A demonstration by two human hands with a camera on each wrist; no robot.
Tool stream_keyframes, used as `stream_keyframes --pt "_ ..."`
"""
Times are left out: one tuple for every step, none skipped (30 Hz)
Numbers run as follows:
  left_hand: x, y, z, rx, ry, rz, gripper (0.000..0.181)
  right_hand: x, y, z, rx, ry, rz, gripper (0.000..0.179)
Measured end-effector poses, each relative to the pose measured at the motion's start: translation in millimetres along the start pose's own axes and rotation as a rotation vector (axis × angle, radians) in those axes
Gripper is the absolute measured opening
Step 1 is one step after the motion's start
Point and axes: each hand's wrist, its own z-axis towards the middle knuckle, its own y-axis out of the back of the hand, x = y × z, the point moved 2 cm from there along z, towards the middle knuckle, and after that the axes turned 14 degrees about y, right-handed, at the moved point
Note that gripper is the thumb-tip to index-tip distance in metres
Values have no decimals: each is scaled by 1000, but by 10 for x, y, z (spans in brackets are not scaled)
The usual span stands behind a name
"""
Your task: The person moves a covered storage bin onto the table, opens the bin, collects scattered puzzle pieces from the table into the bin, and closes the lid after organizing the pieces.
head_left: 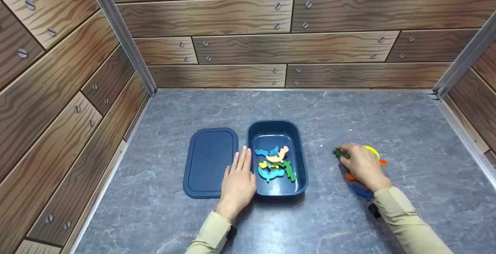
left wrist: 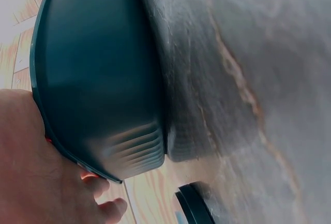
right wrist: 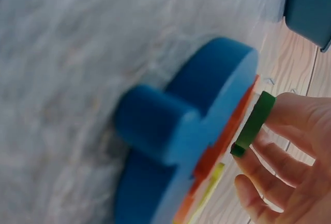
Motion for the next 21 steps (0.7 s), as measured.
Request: stream_keyframes --pt "0 0 0 0 0 -1 60 14 6 1 -1 1 2 33" --pt "1 0 0 0 0 -1 60 27 13 4 -4 4 5 33" --pt "2 -2 2 0 0 -3 60 42 20 7 -9 6 8 34" --pt "2 -3 3 1 0 -4 60 56 28 12 -14 11 10 33" --pt "3 -1 4 2 1 -5 60 71 36 17 -20 15 13 33" --pt "3 1 5 4 3 -5 61 88 45 21 -29 19 15 33" --pt "3 4 6 6 6 -4 61 103 52 26 -37 25 19 32" --pt "3 6 7 7 6 -3 61 118 59 30 -45 31 22 32" --pt "3 7 7 7 7 -1 61 134 63 32 -51 36 27 32" --pt "4 8 8 8 7 0 61 149 65 34 -57 41 32 31" --pt "4 8 8 12 9 3 61 163 67 36 -66 48 36 30" --pt "5 8 9 13 10 6 61 179 69 36 -75 55 36 30" --pt "5 7 9 15 10 7 62 195 70 38 -86 64 36 29" --pt "6 5 8 13 8 5 61 209 71 39 -98 72 37 29" --pt "6 5 5 14 7 2 61 224 73 41 -112 80 38 28" --pt "5 5 3 15 7 -1 61 238 76 41 -127 90 37 28" --pt "3 7 0 15 7 -6 61 253 81 42 -143 100 36 28" --pt "4 9 -3 13 4 -10 61 268 83 42 -157 108 35 28" --pt "4 11 -5 11 2 -14 60 283 86 42 -169 116 36 28" --pt "6 11 -8 8 -1 -19 60 300 90 42 -178 121 37 28" --pt "7 11 -9 8 -1 -20 60 318 94 42 -185 127 36 28"
